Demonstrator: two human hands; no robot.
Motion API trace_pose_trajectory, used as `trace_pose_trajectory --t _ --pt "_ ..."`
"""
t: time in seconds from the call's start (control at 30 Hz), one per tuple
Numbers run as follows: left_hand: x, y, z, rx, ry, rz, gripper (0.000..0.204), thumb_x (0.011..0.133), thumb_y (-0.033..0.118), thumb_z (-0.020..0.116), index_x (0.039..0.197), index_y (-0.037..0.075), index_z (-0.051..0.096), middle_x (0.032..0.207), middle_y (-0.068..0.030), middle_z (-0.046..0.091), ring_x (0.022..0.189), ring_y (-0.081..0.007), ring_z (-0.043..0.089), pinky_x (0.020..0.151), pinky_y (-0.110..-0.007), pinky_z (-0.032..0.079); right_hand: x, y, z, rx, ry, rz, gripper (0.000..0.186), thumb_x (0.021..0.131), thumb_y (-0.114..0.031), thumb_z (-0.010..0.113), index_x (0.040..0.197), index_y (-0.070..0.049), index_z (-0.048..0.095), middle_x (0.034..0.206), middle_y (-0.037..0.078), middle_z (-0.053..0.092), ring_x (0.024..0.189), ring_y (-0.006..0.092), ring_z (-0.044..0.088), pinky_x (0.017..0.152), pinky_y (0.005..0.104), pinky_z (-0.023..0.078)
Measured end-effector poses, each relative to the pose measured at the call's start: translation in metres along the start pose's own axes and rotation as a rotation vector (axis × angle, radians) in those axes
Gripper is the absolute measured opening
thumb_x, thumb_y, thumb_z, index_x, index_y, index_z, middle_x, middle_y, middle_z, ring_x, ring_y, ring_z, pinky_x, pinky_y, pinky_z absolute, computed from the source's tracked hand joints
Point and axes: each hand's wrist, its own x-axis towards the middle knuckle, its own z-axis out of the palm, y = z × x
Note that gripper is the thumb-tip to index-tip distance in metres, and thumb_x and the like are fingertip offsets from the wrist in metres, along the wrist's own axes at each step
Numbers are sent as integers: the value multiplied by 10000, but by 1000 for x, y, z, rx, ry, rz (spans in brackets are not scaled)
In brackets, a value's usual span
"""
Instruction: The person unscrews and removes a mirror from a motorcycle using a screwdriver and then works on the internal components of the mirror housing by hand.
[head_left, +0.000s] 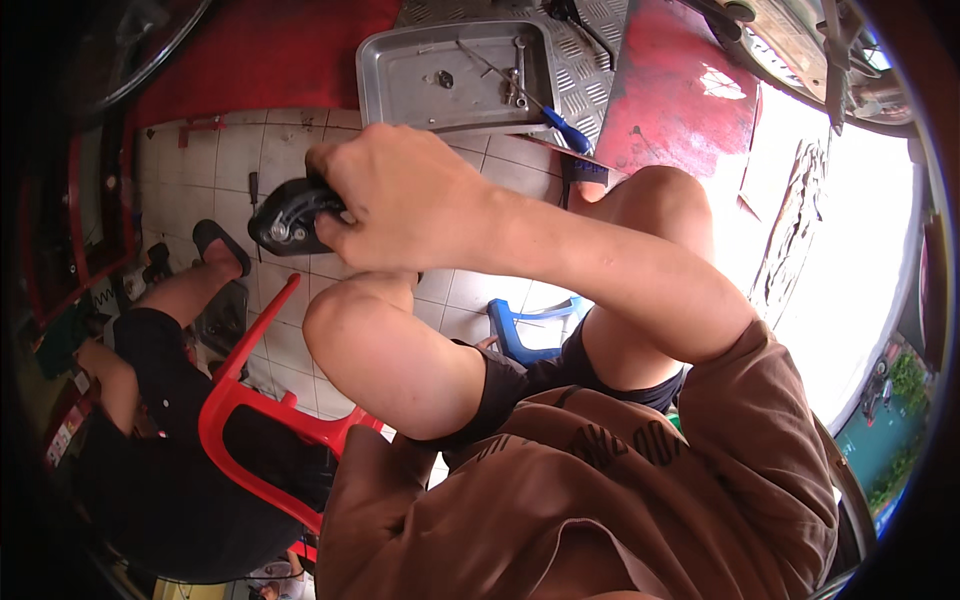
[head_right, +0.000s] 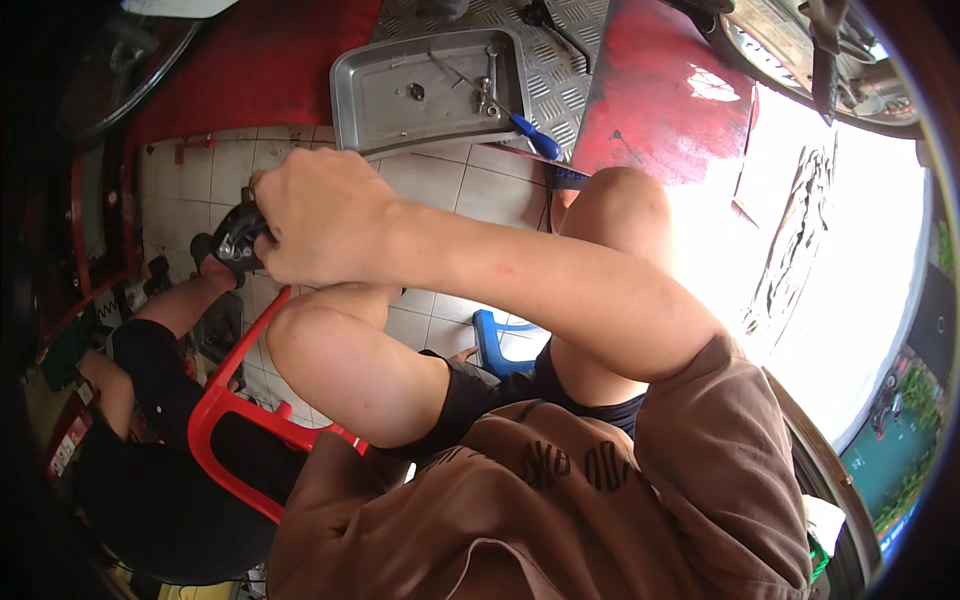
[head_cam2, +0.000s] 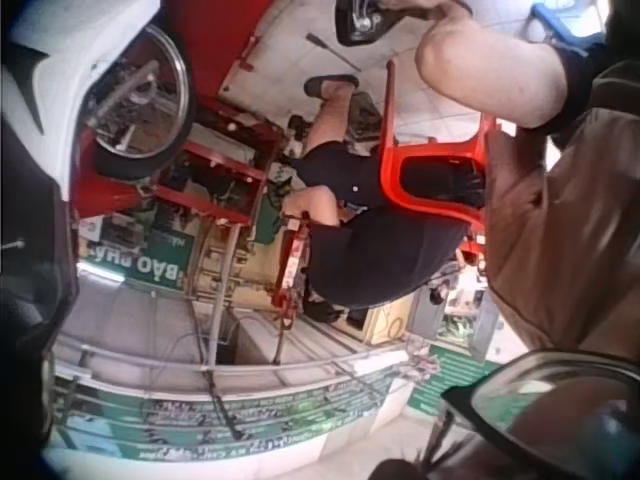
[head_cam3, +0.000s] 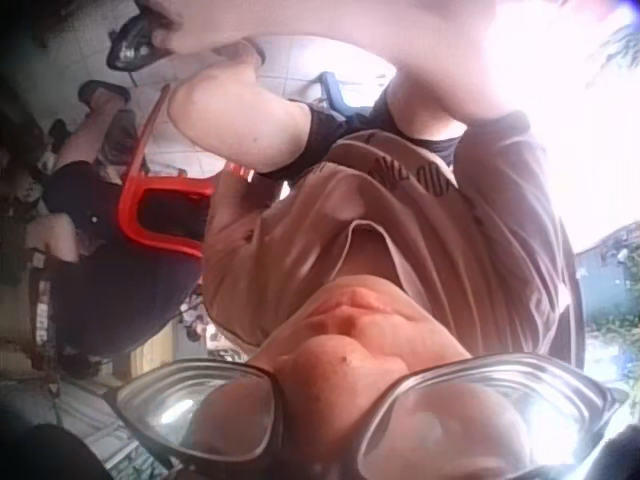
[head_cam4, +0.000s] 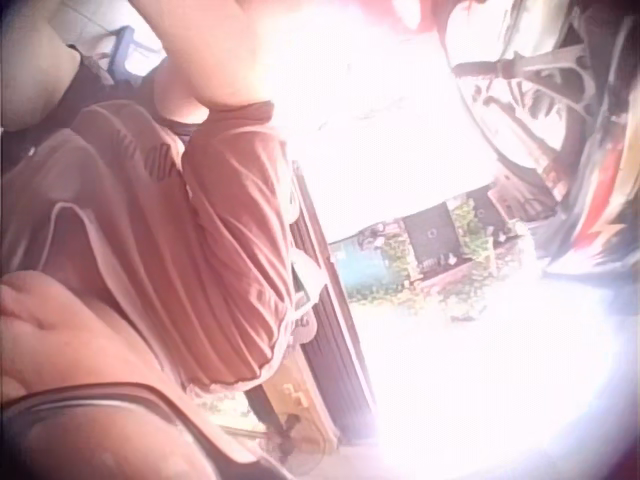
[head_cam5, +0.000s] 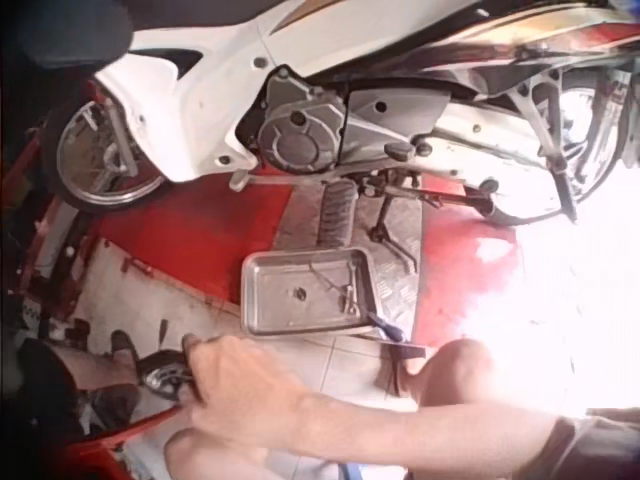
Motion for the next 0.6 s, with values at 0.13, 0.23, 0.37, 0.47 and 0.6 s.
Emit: trace_pose_trajectory --t 0.13,0.23,0.37,0.47,0.6 --pt "1 19 -9 97 -6 26 346 931 287 462 1068 -2 594 974 -180 646 949 -272 626 823 -424 455 1 7 0 -173 -31 -5 258 725 -201 614 841 30 602 649 194 616 664 381 639 645 446 520" --pt "-2 36 -15 145 -12 81 347 930 287 461 1061 -5 596 969 -186 647 945 -278 629 820 -426 457 -12 1 -7 -248 4 -19 244 718 -190 615 834 24 607 660 192 622 677 374 646 638 444 522" --pt "-9 38 -35 193 -37 167 349 929 286 460 1051 -10 600 962 -193 649 938 -287 632 816 -429 458 -20 -23 -8 -346 35 -75 236 711 -189 610 811 24 624 674 196 630 701 367 654 637 441 524" --pt "-14 27 -51 265 -72 233 351 929 286 460 1044 -13 603 957 -198 650 933 -293 634 813 -432 459 -23 -23 -9 -326 60 -68 286 727 -242 610 877 -2 654 752 195 655 766 363 659 682 429 527" --pt "-30 30 -62 375 -149 308 353 928 285 459 1034 -18 607 951 -206 651 927 -301 638 809 -435 460 -20 7 -25 -257 110 107 437 754 -339 613 1064 -33 649 970 220 661 955 359 631 825 411 500"
